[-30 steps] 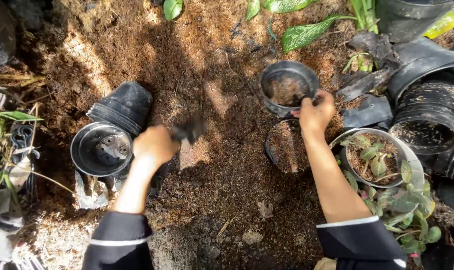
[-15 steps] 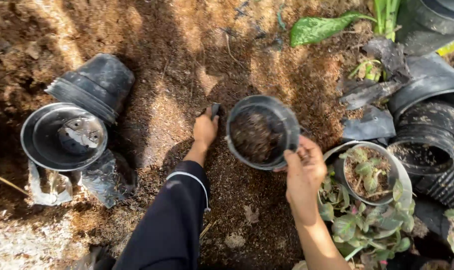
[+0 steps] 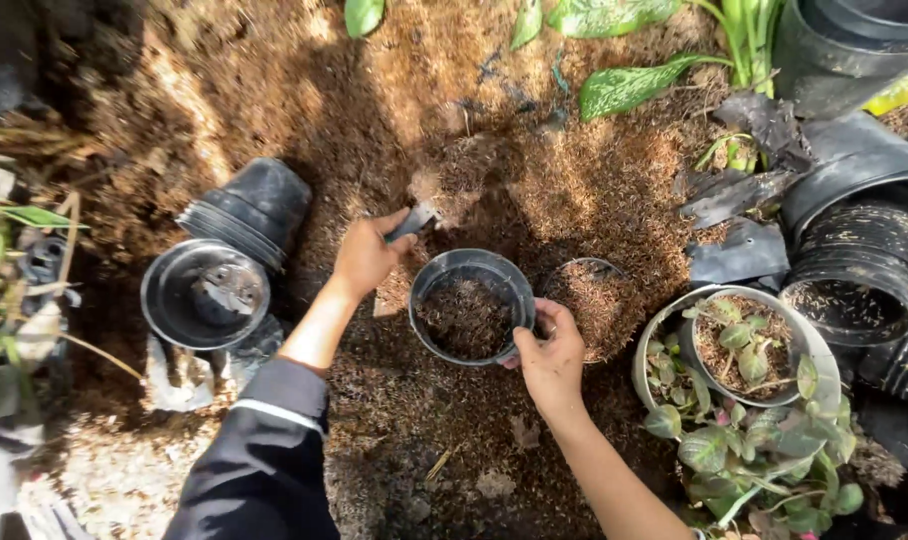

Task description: Filling plastic nursery pots with a soil mixture using a hand trowel.

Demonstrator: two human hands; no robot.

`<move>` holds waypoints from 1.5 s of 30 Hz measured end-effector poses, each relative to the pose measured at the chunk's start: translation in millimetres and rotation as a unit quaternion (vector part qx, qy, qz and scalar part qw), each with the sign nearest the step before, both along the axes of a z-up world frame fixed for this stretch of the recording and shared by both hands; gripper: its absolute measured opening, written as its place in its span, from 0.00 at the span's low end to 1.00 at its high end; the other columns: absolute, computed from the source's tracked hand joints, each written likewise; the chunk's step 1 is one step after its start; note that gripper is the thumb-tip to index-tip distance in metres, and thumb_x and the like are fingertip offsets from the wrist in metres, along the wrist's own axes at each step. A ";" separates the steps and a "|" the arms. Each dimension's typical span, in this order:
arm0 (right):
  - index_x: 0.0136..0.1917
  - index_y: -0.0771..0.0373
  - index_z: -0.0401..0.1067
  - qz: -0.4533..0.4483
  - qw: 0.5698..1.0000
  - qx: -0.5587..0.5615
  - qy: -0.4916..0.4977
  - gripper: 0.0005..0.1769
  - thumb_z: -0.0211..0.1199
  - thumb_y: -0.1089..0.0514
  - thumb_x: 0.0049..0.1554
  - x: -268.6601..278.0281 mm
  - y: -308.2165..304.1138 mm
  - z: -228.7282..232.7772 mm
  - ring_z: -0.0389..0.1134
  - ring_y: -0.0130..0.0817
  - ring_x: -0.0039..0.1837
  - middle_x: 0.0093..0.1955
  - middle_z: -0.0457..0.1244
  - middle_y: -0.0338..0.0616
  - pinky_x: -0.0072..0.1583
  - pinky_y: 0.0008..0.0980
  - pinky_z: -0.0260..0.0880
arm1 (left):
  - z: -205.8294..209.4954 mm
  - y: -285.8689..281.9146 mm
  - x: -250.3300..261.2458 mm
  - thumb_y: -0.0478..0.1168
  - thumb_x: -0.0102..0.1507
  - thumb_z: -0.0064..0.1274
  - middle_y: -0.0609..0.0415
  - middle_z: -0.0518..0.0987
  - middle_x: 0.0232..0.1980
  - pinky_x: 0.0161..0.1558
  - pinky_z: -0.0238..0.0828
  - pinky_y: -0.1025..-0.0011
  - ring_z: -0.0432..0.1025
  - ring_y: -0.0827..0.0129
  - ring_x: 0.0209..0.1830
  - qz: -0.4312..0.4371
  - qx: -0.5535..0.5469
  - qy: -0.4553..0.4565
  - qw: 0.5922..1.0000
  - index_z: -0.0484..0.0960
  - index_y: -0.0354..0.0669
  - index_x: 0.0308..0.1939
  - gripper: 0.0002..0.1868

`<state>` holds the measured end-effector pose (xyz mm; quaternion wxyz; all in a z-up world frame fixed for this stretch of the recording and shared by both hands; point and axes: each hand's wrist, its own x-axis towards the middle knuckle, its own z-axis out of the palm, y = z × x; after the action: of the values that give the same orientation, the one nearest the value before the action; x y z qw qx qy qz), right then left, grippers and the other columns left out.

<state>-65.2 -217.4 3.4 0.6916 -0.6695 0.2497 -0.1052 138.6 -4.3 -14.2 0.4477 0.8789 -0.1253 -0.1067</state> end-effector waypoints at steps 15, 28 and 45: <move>0.65 0.74 0.56 -0.022 0.999 0.043 0.003 0.24 0.54 0.73 0.55 13.7 -23.3 -18.3 0.72 0.40 0.33 0.55 0.62 0.58 0.34 0.34 0.76 | 200.8 17.6 -103.8 0.37 0.59 0.57 0.56 0.81 0.27 0.26 0.76 0.68 0.79 0.66 0.26 -0.200 0.441 -0.387 0.785 0.87 0.67 0.51 0.19; 0.64 0.70 0.58 -0.005 0.996 -0.043 0.079 0.22 0.52 0.74 0.56 -26.7 4.2 -42.4 0.71 0.36 0.37 0.54 0.60 0.48 0.34 0.32 0.77 | 137.2 77.1 -26.1 0.45 0.62 0.60 0.45 0.86 0.44 0.46 0.80 0.59 0.83 0.56 0.40 -0.055 0.468 0.012 0.882 0.88 0.48 0.51 0.14; 0.82 0.70 0.25 0.195 0.897 -0.244 0.312 0.45 0.49 0.60 0.64 -53.6 9.0 -66.5 0.62 0.38 0.35 0.34 0.61 0.49 0.39 0.40 0.62 | 23.1 69.8 -23.4 0.46 0.61 0.59 0.46 0.85 0.44 0.41 0.79 0.64 0.81 0.60 0.39 -0.192 0.444 0.136 0.865 0.85 0.38 0.50 0.19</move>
<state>-118.8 -208.4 -63.1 0.3997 -0.8509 0.2836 0.1890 115.2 65.5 8.9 -0.0069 0.9203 -0.1687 -0.3529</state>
